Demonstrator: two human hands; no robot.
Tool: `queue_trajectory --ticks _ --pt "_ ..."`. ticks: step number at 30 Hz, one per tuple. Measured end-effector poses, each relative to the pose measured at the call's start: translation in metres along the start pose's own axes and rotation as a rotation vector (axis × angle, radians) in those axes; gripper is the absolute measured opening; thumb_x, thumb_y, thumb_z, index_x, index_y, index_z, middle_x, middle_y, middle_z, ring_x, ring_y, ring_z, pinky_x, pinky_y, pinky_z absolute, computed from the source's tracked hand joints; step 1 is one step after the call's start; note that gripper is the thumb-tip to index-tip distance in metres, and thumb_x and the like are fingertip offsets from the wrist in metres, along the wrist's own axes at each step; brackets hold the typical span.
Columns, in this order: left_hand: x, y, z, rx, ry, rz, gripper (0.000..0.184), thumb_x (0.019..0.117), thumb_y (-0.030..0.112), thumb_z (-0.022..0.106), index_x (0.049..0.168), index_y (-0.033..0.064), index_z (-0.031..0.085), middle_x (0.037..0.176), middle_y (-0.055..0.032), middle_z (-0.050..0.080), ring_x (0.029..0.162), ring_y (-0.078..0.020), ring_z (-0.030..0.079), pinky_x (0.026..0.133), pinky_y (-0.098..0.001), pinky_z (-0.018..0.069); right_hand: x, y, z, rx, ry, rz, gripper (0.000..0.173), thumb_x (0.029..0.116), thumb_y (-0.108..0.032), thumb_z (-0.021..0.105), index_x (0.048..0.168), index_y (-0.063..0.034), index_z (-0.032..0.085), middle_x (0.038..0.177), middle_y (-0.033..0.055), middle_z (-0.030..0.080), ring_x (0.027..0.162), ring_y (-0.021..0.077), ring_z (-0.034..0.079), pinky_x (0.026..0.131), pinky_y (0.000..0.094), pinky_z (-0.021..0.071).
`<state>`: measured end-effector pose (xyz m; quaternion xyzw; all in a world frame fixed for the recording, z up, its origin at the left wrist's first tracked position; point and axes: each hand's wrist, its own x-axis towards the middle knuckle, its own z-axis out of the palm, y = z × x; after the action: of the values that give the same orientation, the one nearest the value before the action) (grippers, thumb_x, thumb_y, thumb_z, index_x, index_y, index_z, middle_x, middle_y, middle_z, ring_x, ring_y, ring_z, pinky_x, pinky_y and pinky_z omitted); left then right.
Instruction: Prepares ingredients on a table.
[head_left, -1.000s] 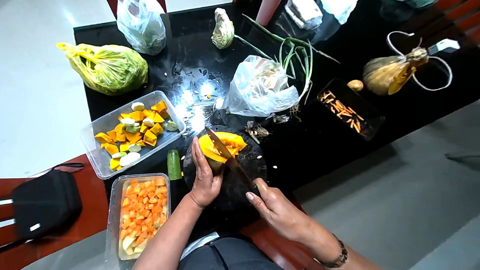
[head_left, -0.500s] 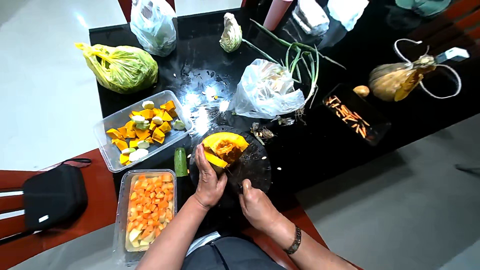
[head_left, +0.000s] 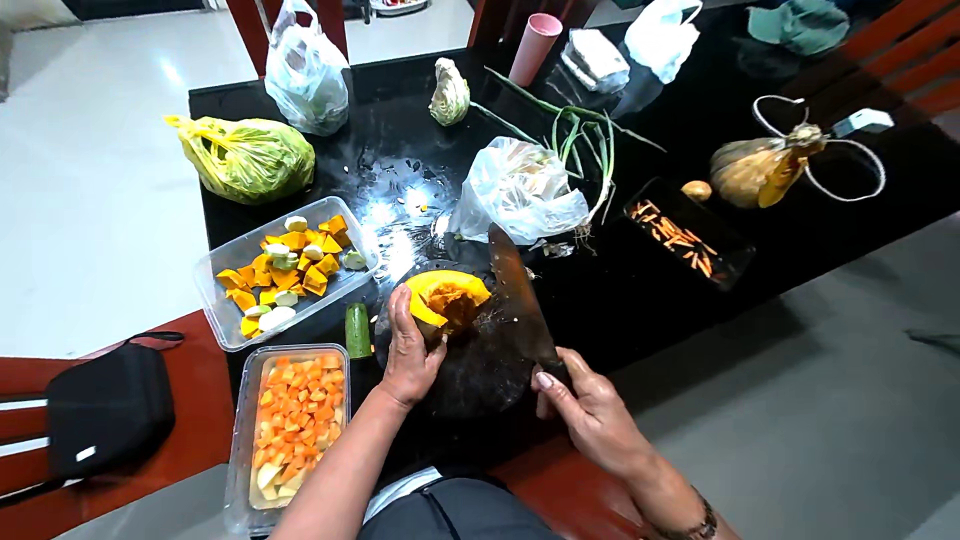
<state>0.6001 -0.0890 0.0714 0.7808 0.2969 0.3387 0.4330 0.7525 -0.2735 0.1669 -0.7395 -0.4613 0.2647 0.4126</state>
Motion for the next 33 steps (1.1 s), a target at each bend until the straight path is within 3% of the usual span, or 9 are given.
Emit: queue_trajectory --ticks 3,6,8,11,19,24,26,31,33 --pt "-0.001 0.003 0.005 0.022 0.046 -0.001 0.091 0.0825 0.009 0.075 0.153 -0.0130 0.021 0.158 -0.0381 0.027 0.150 -0.0423 0.033 0.121 -0.0457 0.0342 0.008 0.005 -0.009 -0.169 0.027 -0.006 0.034 0.0971 -0.014 0.045 0.119 0.0058 0.063 0.078 0.0032 0.063 0.058 0.0014 0.056 0.058 0.0174 0.0507" --pt "-0.001 0.007 0.010 0.056 0.078 0.001 0.090 0.0806 0.008 0.075 0.151 -0.0132 0.024 0.157 -0.0383 0.028 0.148 -0.0434 0.035 0.119 -0.0466 0.0362 0.010 0.003 -0.009 -0.381 0.014 -0.003 0.038 0.1015 -0.022 0.041 0.118 0.0024 0.065 0.082 0.0098 0.068 0.069 0.0151 0.066 0.064 0.0315 0.0551" --pt "0.000 0.009 0.012 0.079 0.083 -0.005 0.090 0.0802 0.008 0.075 0.152 -0.0120 0.024 0.157 -0.0375 0.028 0.148 -0.0434 0.035 0.119 -0.0466 0.0367 0.012 0.004 -0.004 -0.498 0.033 -0.042 0.038 0.1056 -0.026 0.037 0.105 -0.0003 0.065 0.074 0.0096 0.064 0.066 0.0207 0.065 0.060 0.0365 0.0537" --pt "0.001 0.011 0.014 0.106 0.095 -0.012 0.089 0.0800 0.008 0.075 0.151 -0.0121 0.025 0.156 -0.0376 0.029 0.146 -0.0438 0.037 0.117 -0.0466 0.0383 0.016 0.002 0.003 -0.613 0.013 -0.020 0.035 0.1054 -0.022 0.038 0.100 0.0014 0.063 0.071 0.0134 0.062 0.064 0.0294 0.066 0.056 0.0437 0.0536" --pt "0.003 0.016 0.019 0.174 0.137 -0.005 0.085 0.0781 0.009 0.075 0.148 -0.0123 0.031 0.153 -0.0377 0.033 0.141 -0.0450 0.044 0.111 -0.0470 0.0448 0.028 -0.003 0.015 -0.711 -0.064 0.064 0.026 0.1042 -0.014 0.043 0.098 0.0040 0.060 0.071 0.0167 0.062 0.068 0.0359 0.070 0.059 0.0474 0.0551" --pt "0.001 0.012 0.017 0.145 0.142 -0.001 0.084 0.0764 0.008 0.075 0.146 -0.0123 0.033 0.153 -0.0371 0.033 0.141 -0.0424 0.044 0.112 -0.0446 0.0447 0.041 -0.003 0.027 -0.630 -0.323 0.249 0.030 0.1095 -0.020 0.036 0.109 0.0026 0.057 0.081 0.0192 0.065 0.084 0.0389 0.071 0.074 0.0510 0.0554" --pt "0.004 0.010 0.016 0.130 0.132 0.007 0.084 0.0768 0.008 0.075 0.146 -0.0137 0.032 0.153 -0.0377 0.033 0.142 -0.0420 0.043 0.113 -0.0436 0.0432 0.045 0.003 0.035 -0.576 -0.345 0.306 0.032 0.1100 -0.020 0.035 0.111 0.0028 0.057 0.083 0.0195 0.066 0.087 0.0385 0.071 0.076 0.0506 0.0556" --pt "0.012 0.008 0.009 0.082 0.084 0.049 0.082 0.0725 0.003 0.075 0.142 -0.0170 0.037 0.151 -0.0392 0.036 0.143 -0.0468 0.040 0.117 -0.0493 0.0389 0.045 0.006 0.037 -0.237 -0.375 0.437 0.032 0.1103 -0.019 0.036 0.115 0.0056 0.057 0.086 0.0176 0.061 0.082 0.0313 0.064 0.078 0.0471 0.0520" --pt "0.015 0.008 0.008 0.074 0.065 0.063 0.082 0.0710 0.004 0.076 0.139 -0.0201 0.038 0.149 -0.0423 0.037 0.142 -0.0506 0.039 0.117 -0.0522 0.0373 0.045 0.006 0.035 -0.075 -0.398 0.509 0.032 0.1106 -0.020 0.037 0.119 0.0042 0.056 0.086 0.0156 0.058 0.075 0.0276 0.061 0.073 0.0450 0.0517"
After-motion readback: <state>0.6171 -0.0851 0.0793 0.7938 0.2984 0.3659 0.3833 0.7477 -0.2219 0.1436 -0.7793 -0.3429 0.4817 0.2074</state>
